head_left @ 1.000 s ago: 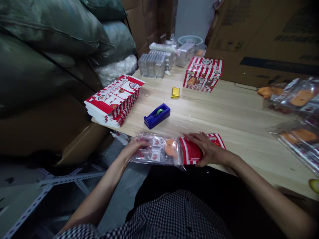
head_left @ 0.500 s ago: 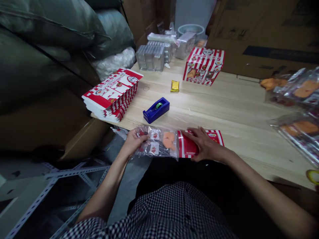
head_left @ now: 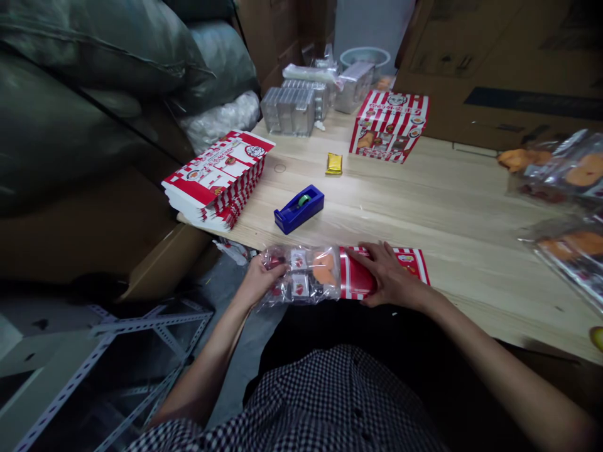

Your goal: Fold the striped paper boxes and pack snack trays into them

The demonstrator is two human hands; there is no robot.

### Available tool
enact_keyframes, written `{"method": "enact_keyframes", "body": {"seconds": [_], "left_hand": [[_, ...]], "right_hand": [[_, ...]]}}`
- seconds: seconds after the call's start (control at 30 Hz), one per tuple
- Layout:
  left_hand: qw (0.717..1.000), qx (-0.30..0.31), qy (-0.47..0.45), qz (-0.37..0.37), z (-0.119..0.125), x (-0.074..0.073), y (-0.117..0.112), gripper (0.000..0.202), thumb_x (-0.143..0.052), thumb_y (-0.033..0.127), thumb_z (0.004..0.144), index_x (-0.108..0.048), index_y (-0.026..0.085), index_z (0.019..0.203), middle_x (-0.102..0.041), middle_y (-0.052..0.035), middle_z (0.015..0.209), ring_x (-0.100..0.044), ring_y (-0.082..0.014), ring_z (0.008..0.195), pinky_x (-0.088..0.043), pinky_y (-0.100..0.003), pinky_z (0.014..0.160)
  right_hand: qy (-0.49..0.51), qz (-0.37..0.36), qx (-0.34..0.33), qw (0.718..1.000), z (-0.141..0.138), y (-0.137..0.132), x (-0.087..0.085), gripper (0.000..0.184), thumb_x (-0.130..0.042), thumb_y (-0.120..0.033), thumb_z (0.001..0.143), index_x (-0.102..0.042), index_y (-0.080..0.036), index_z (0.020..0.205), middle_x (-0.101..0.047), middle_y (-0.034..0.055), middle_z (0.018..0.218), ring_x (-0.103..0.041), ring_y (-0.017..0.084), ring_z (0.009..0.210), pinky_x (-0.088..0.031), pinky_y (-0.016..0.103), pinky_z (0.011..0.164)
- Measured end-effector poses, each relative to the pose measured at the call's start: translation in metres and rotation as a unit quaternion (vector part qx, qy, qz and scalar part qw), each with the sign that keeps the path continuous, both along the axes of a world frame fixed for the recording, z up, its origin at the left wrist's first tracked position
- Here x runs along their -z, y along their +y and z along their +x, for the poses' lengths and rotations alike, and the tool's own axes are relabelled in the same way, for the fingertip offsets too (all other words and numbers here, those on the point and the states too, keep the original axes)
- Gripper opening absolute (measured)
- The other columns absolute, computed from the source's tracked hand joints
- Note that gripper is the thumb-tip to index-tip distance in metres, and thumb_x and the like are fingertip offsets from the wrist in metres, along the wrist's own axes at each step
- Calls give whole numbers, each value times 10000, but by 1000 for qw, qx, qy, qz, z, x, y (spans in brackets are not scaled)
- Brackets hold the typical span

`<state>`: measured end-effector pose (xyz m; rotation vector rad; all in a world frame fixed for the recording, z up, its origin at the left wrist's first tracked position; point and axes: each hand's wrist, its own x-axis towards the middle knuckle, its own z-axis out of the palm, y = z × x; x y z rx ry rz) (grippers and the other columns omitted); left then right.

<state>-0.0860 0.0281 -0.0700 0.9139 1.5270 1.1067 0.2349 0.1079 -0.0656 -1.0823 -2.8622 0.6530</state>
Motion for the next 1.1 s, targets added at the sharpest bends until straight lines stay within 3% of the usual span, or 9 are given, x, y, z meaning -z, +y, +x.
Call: {"method": "enact_keyframes", "body": {"seconds": [0.1,0.2,0.33,0.5,0.7,0.9,1.1], "left_hand": [[1000,21,-18,-4,10,-2,7,274,-803,236,661,-706,146,901,-703,-8,768,-637,-155,651,-524,-246,619],[994,40,-92,-40,13,-1,20,296,-822,221,638,-702,142,897,-710,-16,758,-652,-162,637,-554,-274,623],[982,17,-170,-77,3,3,33,365,-852,194,592,-706,134,921,-741,-30,788,-678,-164,635,-571,-293,652],[983,-17,-160,-84,-8,3,33,413,-879,194,557,-704,123,923,-750,-28,791,-677,-147,626,-552,-260,633],[990,-3,-129,-64,-10,-9,35,379,-883,218,559,-683,139,871,-718,-3,735,-648,-135,597,-529,-244,594],[988,-42,-139,-46,10,-1,29,400,-875,216,564,-680,143,906,-694,17,715,-645,-133,593,-551,-254,604],[981,-64,-176,-53,24,6,20,376,-862,200,581,-667,138,897,-694,13,698,-632,-123,549,-561,-255,568]], "right_hand": [[-7,-2,-12,1000,0,1,0,1310,-873,-428,591,-51,-382,1610,-355,145,1550,-273,492,1437,-64,707,1189],[-10,-3,-25,1000,1,2,1,1272,-869,-401,593,-106,-364,1609,-339,162,1552,-279,477,1442,-73,700,1190],[-4,0,-22,1000,3,1,3,1255,-848,-420,618,-84,-356,1612,-328,158,1560,-277,469,1447,-63,692,1194],[-8,6,-21,1000,3,2,4,1263,-846,-436,610,-77,-373,1610,-311,137,1577,-231,495,1460,-25,696,1201],[-9,8,-34,999,-1,3,2,1274,-847,-400,602,-75,-360,1615,-309,155,1568,-237,484,1461,-46,692,1203],[-9,13,0,1000,0,4,4,1254,-845,-420,610,-96,-356,1613,-313,154,1550,-250,470,1453,-64,679,1203],[-4,45,0,999,4,3,10,1163,-828,-500,632,-206,-334,1600,-319,165,1524,-299,469,1415,-93,661,1199]]}}
